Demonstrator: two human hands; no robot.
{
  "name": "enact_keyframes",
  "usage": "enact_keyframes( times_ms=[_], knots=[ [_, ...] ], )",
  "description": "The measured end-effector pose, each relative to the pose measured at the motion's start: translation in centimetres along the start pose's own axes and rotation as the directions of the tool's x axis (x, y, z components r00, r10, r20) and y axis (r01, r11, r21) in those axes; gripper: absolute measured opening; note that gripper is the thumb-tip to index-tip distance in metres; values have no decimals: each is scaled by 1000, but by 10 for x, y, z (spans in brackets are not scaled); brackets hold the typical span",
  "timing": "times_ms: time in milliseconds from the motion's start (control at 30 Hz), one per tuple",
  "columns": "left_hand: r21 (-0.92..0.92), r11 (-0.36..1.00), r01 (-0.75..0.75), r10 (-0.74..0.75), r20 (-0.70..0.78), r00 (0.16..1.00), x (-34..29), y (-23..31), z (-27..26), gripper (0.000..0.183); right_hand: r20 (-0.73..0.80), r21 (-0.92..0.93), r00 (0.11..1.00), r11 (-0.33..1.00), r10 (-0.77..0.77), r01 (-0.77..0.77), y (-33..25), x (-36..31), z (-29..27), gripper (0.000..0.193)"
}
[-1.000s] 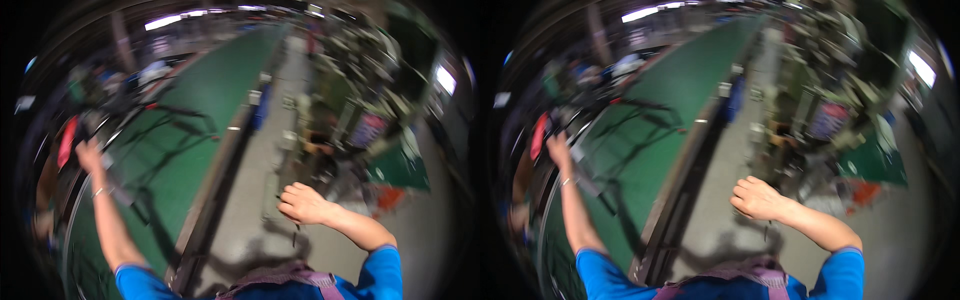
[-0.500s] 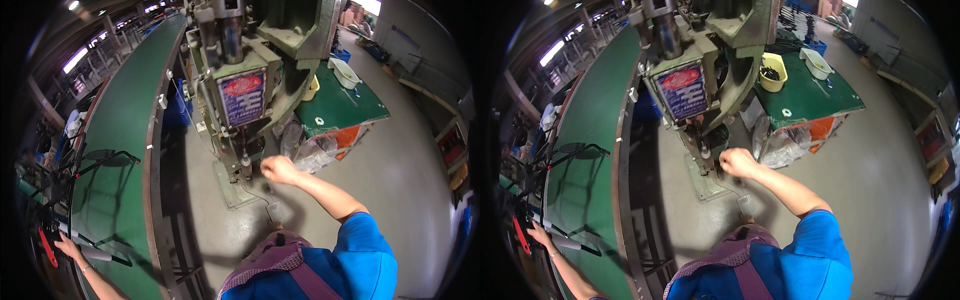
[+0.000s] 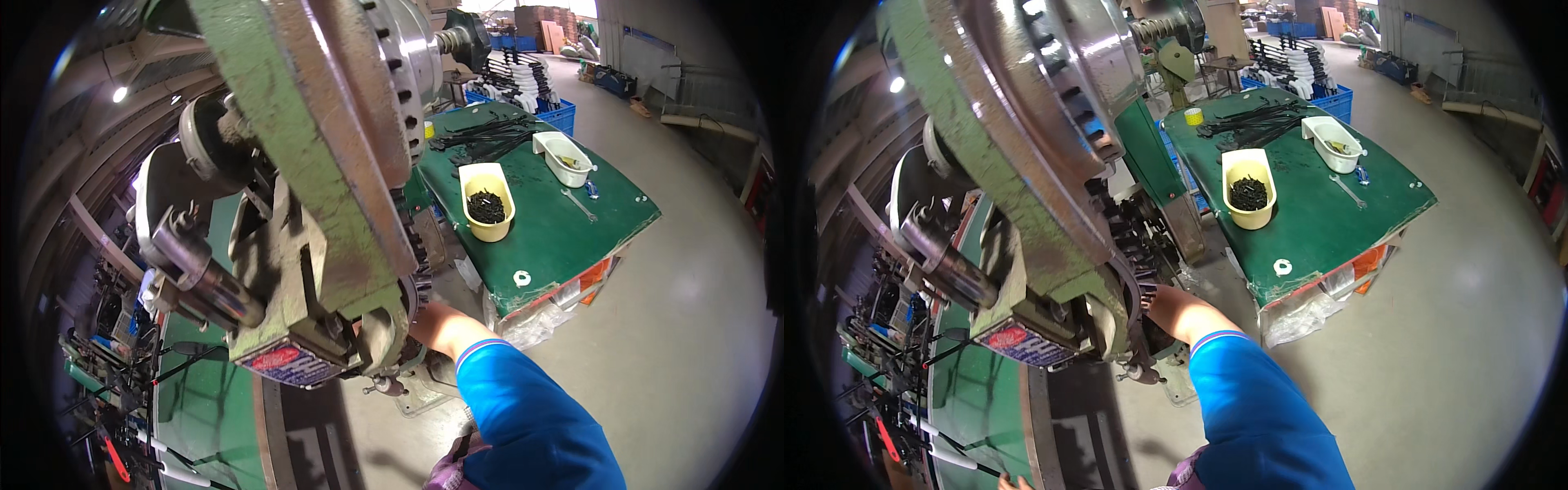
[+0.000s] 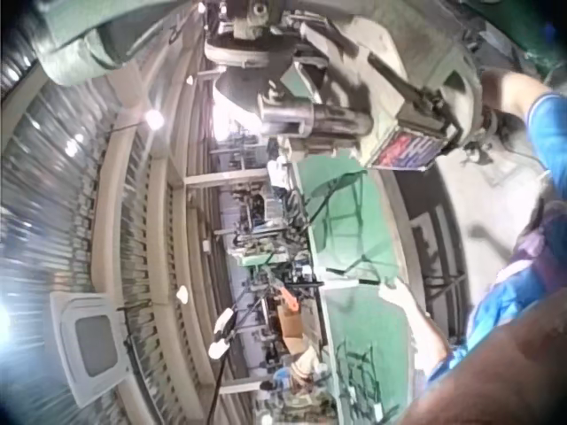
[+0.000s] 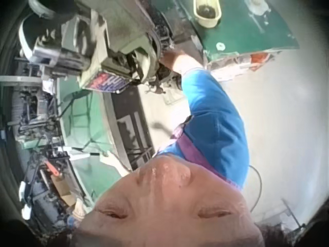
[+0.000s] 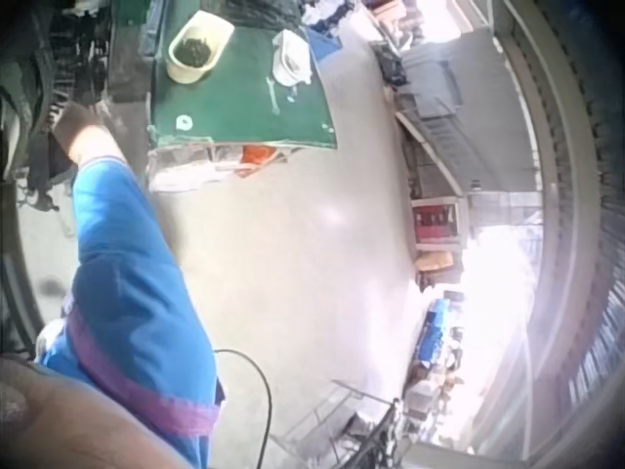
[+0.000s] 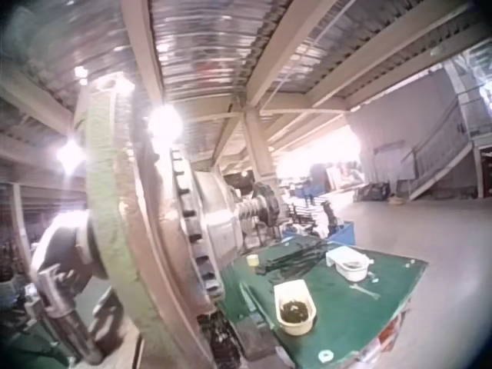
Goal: The person assembles bicycle racks by picking up black metal frames from a conveyor belt, positioning them under a press machine, and attaching red plastic clips. The person repeatedly handles frames and clips, aligning parts and operating the press to secure components.
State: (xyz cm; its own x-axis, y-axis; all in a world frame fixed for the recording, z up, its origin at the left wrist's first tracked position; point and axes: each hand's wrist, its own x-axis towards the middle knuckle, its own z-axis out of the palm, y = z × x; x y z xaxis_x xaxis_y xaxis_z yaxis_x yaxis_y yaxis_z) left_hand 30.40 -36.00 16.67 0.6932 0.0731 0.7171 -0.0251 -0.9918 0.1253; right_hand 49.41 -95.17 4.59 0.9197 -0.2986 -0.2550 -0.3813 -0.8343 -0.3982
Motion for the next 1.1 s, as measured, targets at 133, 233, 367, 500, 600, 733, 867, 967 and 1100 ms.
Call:
enact_keyframes(
  times_ms=[133, 233, 367, 500, 600, 733, 867, 967, 1100],
  knots=[
    [-40, 984, 175, -167, 141, 976, -66, -22, -3, 20, 123, -41, 992, 999, 31, -26, 39, -2, 13, 23],
    [143, 935, 326, -351, 218, 911, -116, -51, -10, 16, 188, -72, 981, 997, 40, -27, 59, -16, 15, 23],
    [72, 913, 401, -406, 230, 884, -169, -61, -14, 14, 221, -63, 974, 998, 37, -24, 74, -21, 21, 22],
    [-59, 903, 426, -399, 249, 882, -211, -74, 0, 12, 232, -61, 971, 997, 55, -41, 88, -30, 20, 22],
    [-138, 810, 569, -483, 392, 783, -187, -14, -8, 11, 239, -102, 967, 993, 90, -68, 96, -35, 17, 22],
    [-193, 831, 521, -420, 397, 816, -219, -40, 11, 8, 191, -107, 980, 994, 56, -36, 75, -26, 18, 22],
    [-193, 854, 483, -361, 448, 818, -206, -25, 25, 27, -69, 6, 997, 999, -36, 37, 23, 2, -5, 22],
    [-319, 803, 503, -371, 394, 841, -237, -60, 79, 15, -278, 208, 956, 965, -97, 159, -11, 10, -35, 22],
    [-173, 508, 844, -637, 584, 503, -231, -32, 53, 23, -257, 649, 954, 704, -151, 287, -23, -31, -65, 22]
  ],
)
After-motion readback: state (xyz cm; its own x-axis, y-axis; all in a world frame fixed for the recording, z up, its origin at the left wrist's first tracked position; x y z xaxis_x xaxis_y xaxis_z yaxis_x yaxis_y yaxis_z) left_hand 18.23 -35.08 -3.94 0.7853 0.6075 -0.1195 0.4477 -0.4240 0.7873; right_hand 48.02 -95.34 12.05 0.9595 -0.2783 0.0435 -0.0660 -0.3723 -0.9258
